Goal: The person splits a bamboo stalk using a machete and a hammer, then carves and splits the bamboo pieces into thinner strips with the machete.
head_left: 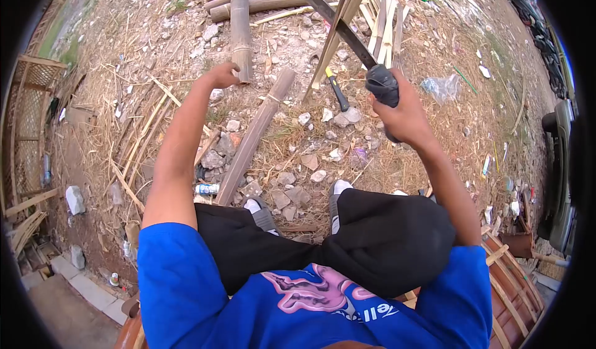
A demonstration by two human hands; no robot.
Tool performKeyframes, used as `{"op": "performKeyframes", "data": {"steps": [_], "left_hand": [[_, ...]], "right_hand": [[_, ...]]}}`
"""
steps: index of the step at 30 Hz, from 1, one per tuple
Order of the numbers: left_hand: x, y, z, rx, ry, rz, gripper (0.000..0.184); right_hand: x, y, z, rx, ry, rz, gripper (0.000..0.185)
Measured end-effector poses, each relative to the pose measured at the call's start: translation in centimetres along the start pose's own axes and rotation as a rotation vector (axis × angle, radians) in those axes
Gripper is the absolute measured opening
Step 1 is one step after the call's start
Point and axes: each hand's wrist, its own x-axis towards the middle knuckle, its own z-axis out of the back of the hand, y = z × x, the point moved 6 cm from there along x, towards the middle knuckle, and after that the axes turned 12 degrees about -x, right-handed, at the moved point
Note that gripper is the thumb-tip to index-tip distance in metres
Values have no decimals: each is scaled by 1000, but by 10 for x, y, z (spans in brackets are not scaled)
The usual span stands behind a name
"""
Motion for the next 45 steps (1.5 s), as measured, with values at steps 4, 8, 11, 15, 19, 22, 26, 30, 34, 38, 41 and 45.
{"op": "performKeyframes", "data": {"steps": [4, 8, 11, 15, 19, 22, 26, 30, 34, 38, 41, 45], "left_hand": [[-13, -32, 11, 17, 17, -70, 33], [-6, -28, 12, 174, 22, -53, 31], [-8, -29, 7, 298, 17, -55, 30], [-5, -34, 6, 241, 30, -85, 31], [-7, -38, 4, 288, 41, -96, 31], [-12, -35, -4, 295, 52, -90, 31], [0, -16, -12, 292, 102, -87, 32], [-9, -20, -9, 277, 95, -76, 33], [-9, -15, -7, 244, 62, -49, 33], [-20, -32, -15, 426, 153, -23, 33], [-21, -66, 4, 300, 46, -105, 35], [-47, -142, 64, -362, -423, -391, 43]], "right_hand": [[6, 14, -13, 107, -71, 79, 39], [19, 10, -13, 92, -29, 31, 40], [11, 20, -13, 103, -54, 17, 42], [11, 13, -20, 124, -87, -1, 46], [3, 33, 18, 216, -191, 97, 44], [-8, 57, 65, 319, -254, 114, 42], [-6, 49, 52, 259, -152, 26, 42], [-6, -64, -111, 76, 24, -101, 47], [28, -87, -94, 223, -29, -198, 42], [54, -79, -88, 141, -67, -118, 46], [51, -55, -100, 58, -113, -10, 49], [57, -29, -118, 144, -26, -39, 49]]}}
